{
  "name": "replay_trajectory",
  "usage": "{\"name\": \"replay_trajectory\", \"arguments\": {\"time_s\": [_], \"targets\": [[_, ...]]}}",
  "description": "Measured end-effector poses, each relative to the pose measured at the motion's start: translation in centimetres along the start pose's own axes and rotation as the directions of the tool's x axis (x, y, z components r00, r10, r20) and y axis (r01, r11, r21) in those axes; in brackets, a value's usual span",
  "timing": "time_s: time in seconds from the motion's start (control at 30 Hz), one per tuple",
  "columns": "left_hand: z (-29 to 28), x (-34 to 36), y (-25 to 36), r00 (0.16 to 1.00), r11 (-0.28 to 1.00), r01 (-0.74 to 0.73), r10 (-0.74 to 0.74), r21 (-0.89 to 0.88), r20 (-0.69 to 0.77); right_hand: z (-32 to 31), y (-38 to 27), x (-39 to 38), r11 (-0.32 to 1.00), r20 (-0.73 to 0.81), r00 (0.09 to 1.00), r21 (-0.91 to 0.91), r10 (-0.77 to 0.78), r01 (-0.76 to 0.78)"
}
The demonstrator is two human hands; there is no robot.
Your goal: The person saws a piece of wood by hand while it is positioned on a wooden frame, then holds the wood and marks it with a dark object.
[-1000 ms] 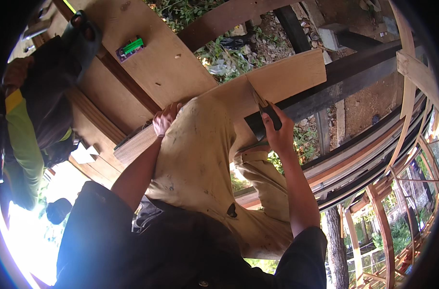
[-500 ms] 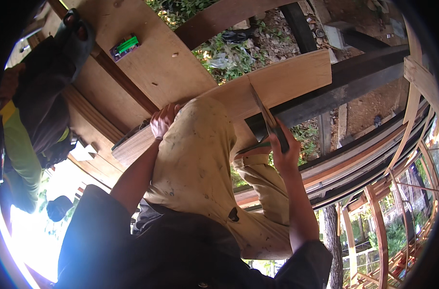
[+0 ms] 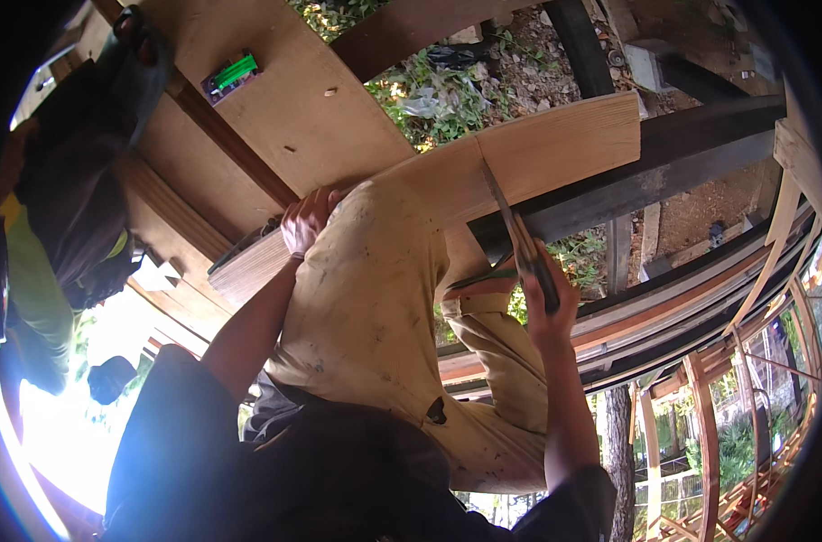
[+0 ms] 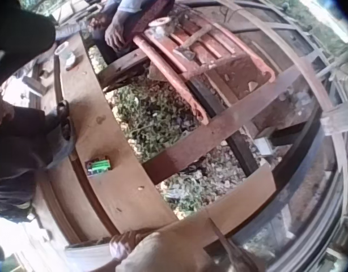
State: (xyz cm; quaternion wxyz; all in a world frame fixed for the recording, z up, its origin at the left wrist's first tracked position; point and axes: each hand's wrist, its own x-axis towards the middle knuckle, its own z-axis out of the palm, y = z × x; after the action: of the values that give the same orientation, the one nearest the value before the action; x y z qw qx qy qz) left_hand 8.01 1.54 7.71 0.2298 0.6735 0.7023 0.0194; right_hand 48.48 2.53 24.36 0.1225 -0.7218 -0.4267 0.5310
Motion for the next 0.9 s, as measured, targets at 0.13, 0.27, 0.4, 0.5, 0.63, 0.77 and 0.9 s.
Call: {"name": "replay_trajectory", "arguments": {"time_s": [0.13,0.27,0.4,0.5,0.63,0.77,0.9], "targets": [[0.0,0.1,-0.9,1.000,1.000,-0.005,0.005,-0.002,-0.024,3.0,-2.1,2.2,1.000,-0.007,1.000,-0.005,-0.010,0.010],[0.3,-1.3,-2.3,0.999,0.999,0.005,-0.004,0.040,-0.040,-4.3,-4.8,-8.9,0.995,0.045,0.998,-0.087,0.050,-0.046],[-0.8,-0.8,-1.5,1.000,0.999,-0.003,0.004,0.034,-0.021,-4.5,-4.3,-10.0,0.985,-0.001,1.000,-0.173,0.026,-0.026],[0.9,-0.1,-0.5,0.999,1.000,-0.021,0.021,0.010,-0.031,1.4,-0.5,1.3,0.996,-0.020,0.998,-0.060,-0.065,0.064],[0.0,0.2,-0.5,1.000,1.000,-0.013,0.013,0.009,-0.004,3.3,-2.1,3.2,0.997,-0.013,0.997,-0.025,-0.074,0.074],[-0.6,-1.0,-1.8,0.999,0.999,0.001,0.001,0.041,-0.043,-3.6,-4.4,-8.7,0.996,0.000,1.000,-0.084,-0.021,0.021],[-1.1,0.2,-1.1,1.000,1.000,0.009,-0.009,0.013,0.015,-4.5,-3.7,-10.4,0.994,0.044,0.996,-0.076,0.080,-0.077]]}}
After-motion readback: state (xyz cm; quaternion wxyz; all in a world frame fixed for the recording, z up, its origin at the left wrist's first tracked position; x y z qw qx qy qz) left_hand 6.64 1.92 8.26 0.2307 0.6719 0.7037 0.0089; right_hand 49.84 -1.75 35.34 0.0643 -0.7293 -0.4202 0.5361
